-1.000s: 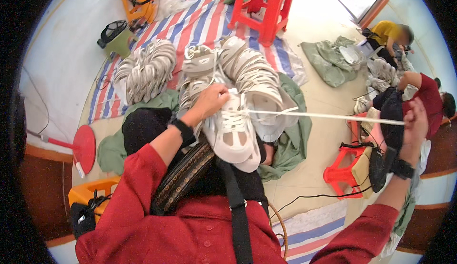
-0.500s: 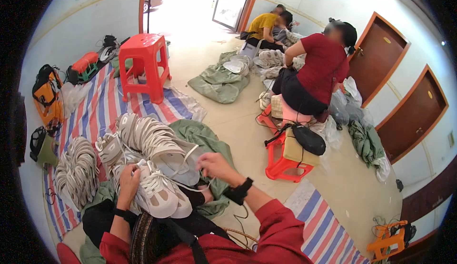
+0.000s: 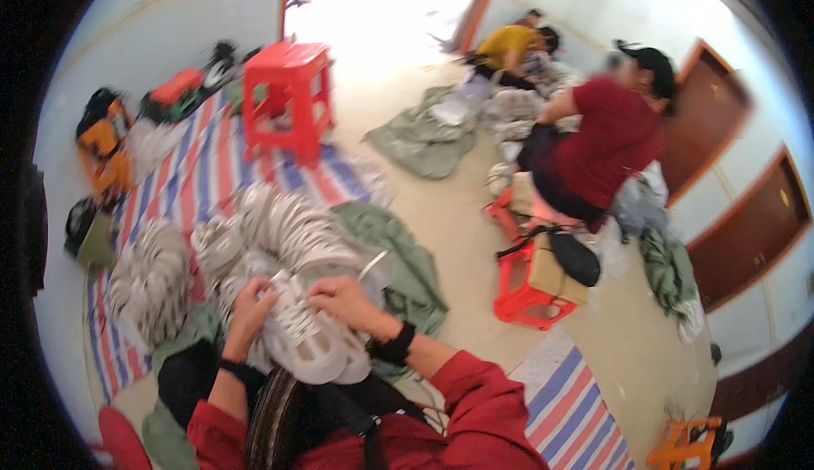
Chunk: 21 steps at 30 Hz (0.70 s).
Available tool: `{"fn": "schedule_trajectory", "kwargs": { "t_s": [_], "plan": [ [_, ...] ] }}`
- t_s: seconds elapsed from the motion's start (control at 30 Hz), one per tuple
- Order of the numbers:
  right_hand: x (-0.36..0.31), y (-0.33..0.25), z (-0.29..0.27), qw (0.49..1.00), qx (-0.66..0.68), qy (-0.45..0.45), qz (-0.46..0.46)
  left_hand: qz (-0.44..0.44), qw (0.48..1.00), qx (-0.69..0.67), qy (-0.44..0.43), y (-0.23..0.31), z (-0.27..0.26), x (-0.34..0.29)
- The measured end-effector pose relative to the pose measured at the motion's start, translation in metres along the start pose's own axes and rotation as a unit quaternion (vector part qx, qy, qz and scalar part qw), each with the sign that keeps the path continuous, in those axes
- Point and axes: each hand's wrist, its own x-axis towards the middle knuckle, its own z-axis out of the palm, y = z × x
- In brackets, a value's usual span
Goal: The recorder is lacing a white sneaker while sitting in a shoe manufacturing or assembly area.
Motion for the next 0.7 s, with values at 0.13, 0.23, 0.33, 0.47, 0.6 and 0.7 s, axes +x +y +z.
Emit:
{"fn": "schedule_trajectory", "kwargs": {
  "t_s": [0.13,0.23,0.33,0.47,0.6,0.7],
  "plan": [
    [0.008,0.003,-0.004,0.993,-0.111,-0.002,-0.044,0.040,0.997,0.065,0.019,0.014,0.016,0.010],
    [0.020,-0.004,0.002,0.990,-0.127,-0.007,-0.057,-0.012,0.999,0.050,-0.007,0.028,0.011,0.011],
    [0.032,-0.005,0.008,0.979,-0.179,-0.009,-0.098,-0.044,0.999,0.017,-0.012,0.028,0.002,0.003],
    [0.035,-0.009,0.011,0.957,-0.255,-0.009,-0.140,-0.057,0.998,0.020,-0.015,0.027,0.002,0.000],
    [0.034,-0.004,0.018,0.916,-0.342,-0.013,-0.208,-0.067,0.998,0.007,-0.014,0.030,0.003,-0.004],
    [0.034,-0.002,0.019,0.874,-0.431,-0.028,-0.224,-0.063,0.998,0.006,-0.016,0.025,0.003,-0.006]
  ]
}}
